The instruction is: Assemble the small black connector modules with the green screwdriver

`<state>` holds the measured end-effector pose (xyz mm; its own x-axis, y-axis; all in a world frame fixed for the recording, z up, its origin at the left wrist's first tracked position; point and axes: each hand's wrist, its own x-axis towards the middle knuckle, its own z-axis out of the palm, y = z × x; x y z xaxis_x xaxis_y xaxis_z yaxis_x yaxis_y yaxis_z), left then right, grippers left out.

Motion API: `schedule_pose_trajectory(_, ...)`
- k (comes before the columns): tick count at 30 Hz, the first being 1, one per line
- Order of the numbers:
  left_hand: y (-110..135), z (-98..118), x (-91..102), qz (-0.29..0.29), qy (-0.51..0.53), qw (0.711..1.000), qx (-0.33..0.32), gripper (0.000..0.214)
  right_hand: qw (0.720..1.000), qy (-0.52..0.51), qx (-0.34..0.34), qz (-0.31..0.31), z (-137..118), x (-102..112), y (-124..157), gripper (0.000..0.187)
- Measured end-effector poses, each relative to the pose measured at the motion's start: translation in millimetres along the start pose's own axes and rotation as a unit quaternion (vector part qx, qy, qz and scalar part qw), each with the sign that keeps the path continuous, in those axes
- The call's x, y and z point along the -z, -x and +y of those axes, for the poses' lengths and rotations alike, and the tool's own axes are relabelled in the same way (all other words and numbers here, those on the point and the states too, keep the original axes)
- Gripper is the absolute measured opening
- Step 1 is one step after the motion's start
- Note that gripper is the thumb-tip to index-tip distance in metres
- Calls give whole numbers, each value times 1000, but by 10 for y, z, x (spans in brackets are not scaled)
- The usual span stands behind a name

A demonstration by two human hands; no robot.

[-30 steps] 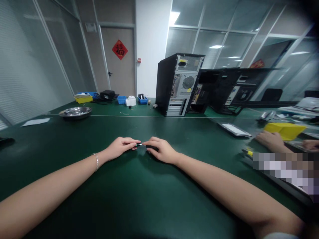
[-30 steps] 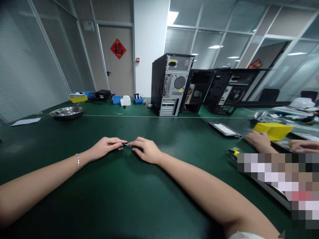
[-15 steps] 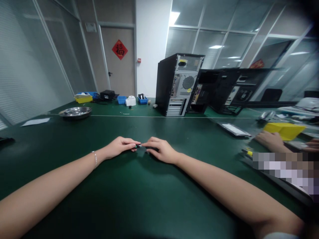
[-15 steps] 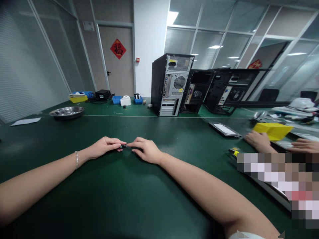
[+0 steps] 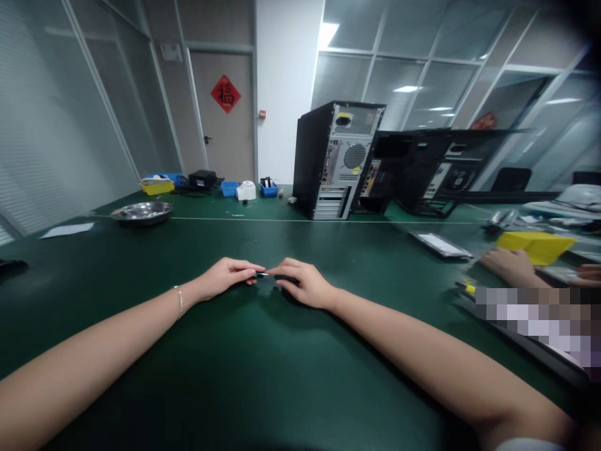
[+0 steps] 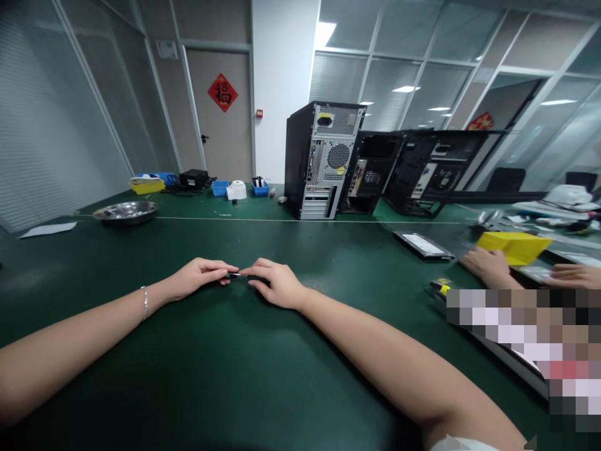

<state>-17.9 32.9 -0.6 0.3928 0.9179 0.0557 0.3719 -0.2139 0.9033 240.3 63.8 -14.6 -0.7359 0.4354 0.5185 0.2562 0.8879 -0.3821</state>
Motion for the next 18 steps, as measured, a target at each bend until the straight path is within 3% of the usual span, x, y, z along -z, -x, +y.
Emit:
schedule_pose_trajectory(14,-18,-3,-67,26,58,998,-12,32,999,8,-31,29,-1,10,-6,26)
schedule_pose_trajectory(18,-7,20,-111,-2,4,1000,-21,26,999,8,-34,37,11,7,-3,25)
